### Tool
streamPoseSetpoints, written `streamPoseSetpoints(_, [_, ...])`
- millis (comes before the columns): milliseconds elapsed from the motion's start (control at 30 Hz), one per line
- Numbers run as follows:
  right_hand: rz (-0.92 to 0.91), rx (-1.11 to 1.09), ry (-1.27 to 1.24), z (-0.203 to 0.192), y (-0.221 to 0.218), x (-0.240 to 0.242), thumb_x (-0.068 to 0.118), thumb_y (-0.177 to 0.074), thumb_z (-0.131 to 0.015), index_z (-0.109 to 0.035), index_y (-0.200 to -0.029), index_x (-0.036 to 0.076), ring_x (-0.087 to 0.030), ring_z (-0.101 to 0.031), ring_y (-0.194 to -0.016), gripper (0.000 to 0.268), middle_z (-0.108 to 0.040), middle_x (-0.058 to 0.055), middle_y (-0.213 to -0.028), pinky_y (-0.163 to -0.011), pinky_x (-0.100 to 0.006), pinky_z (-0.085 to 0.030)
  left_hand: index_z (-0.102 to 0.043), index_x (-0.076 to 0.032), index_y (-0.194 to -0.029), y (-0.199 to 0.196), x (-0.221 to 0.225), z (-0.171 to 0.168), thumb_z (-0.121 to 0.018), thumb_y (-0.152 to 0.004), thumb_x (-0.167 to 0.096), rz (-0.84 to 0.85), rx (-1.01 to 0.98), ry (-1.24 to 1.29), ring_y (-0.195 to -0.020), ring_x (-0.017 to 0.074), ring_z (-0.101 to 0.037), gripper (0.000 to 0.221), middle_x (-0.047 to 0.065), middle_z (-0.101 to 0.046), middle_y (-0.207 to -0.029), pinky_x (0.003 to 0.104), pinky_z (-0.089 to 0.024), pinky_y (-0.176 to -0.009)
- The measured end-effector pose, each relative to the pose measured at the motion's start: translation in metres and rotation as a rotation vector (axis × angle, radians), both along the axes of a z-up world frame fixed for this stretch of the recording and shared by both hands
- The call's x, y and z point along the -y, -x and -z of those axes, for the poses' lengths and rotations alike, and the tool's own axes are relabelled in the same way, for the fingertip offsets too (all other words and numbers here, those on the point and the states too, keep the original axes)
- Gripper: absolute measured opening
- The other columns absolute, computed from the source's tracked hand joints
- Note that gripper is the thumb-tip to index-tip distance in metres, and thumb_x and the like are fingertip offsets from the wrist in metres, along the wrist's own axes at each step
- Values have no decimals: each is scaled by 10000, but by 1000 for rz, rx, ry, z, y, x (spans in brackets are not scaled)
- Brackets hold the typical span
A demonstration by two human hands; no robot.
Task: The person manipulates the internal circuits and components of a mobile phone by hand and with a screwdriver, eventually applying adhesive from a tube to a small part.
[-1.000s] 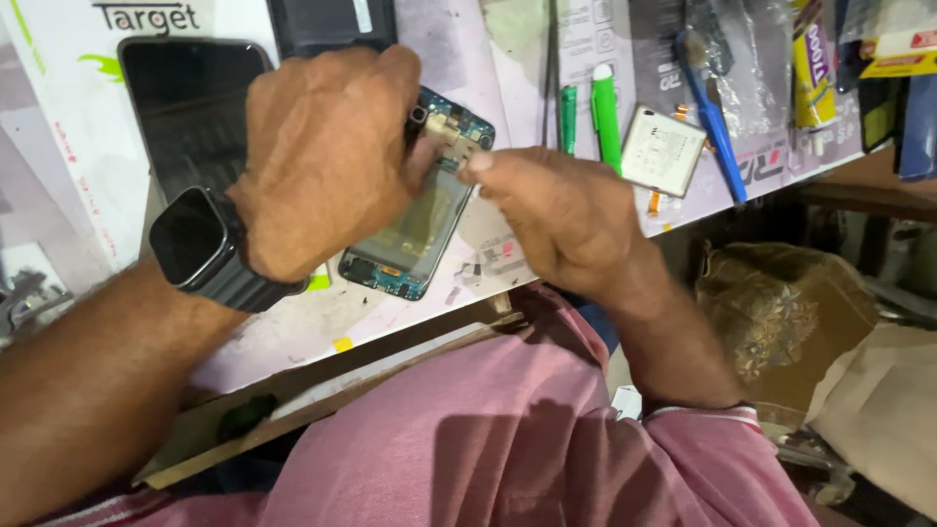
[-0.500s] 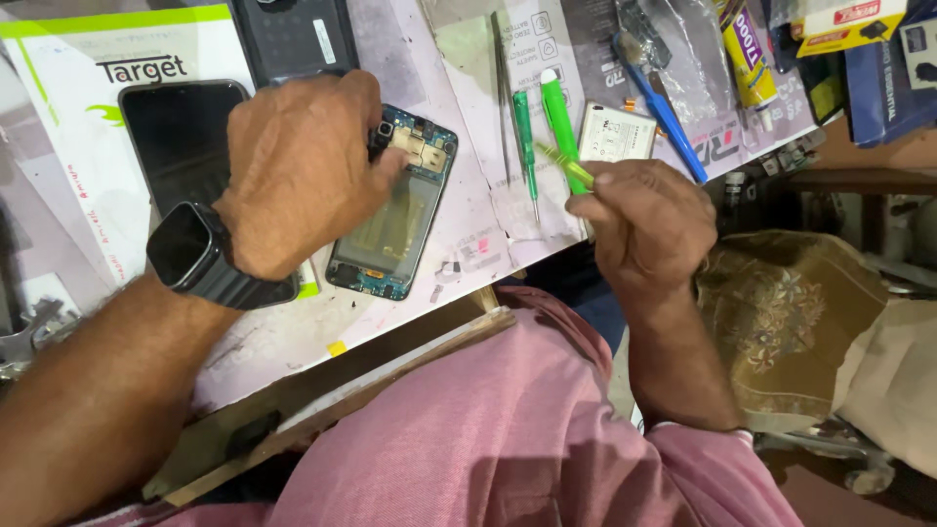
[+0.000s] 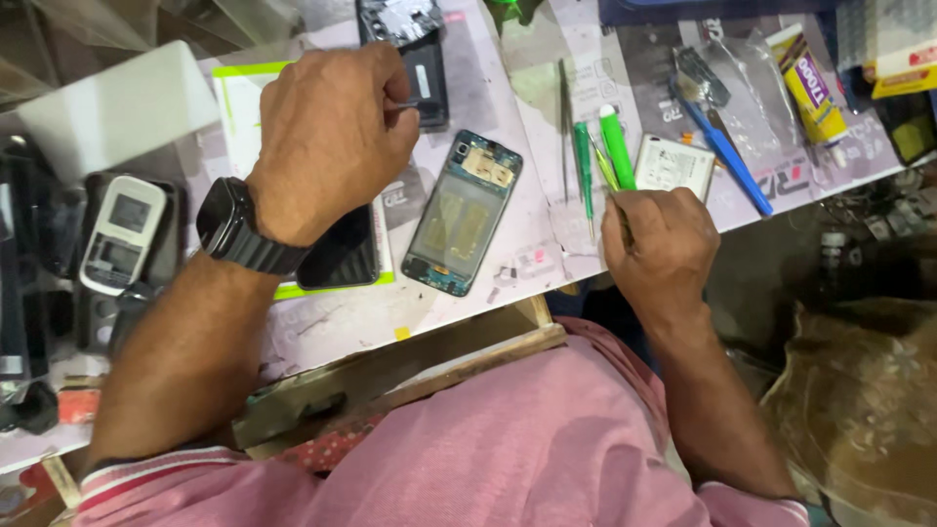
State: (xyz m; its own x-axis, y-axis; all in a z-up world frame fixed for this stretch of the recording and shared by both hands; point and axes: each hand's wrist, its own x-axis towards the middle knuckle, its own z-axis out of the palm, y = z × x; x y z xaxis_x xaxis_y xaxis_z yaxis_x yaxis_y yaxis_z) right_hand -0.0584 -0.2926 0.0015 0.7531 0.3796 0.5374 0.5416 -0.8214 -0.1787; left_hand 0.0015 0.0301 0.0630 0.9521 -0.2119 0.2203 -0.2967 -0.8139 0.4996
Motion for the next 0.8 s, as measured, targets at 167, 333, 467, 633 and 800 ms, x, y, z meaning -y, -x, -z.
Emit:
streamPoseSetpoints(167, [17,-45,7,4,-1,-3,30,-903,-814,-678,-1041,76,-321,-619,-841,198,-660,-109,-918,-772,-446,-511,-721,-57,-877,-6,-14,4,-760,-829,-107,-41,23,-31,-772,348,-701,79,112,-728,-783,475,-530,-679])
streamPoseSetpoints(333, [0,-56,-42,-3,2,-8,20,-903,-802,-697,-1066,48,-330,-630,-867,196,-653,-122,-924,-796,-446,-520,-719,-60,-887,-12,-21,8,-766,-831,-111,-55,45,-18,-775,336,-707,89,106,-730,-793,469,-532,-672])
streamPoseSetpoints(467, [-157,-77,-203,-2,10,-22,-8,-907,-777,-692,-1027,28,-252,-657,-740,152,-690,-104,-861,-680,-369,-521,-713,-58,-875,-16,-24,14,-772,-831,-112,-61,17,-27,-770,337,-704,92,109,-724,-786,470,-529,-668])
streamPoseSetpoints(633, [-360,-170,-374,5,24,-41,-42,-845,-805,-691,-1009,-1,-191,-629,-580,204,-661,-95,-727,-532,-322,-474,-697,-48,-920,-15,-23,24,-796,-847,-114,-22,47,-11,-838,359,-682,140,119,-712,-864,478,-516,-711])
streamPoseSetpoints(800, [-463,-114,-415,11,18,-48,-58,-832,-787,-660,-1015,-2,-232,-651,-634,229,-666,-109,-770,-582,-344,-519,-666,-36,-1018,-18,-19,32,-819,-840,-94,8,206,8,-955,372,-639,241,146,-639,-996,477,-507,-795])
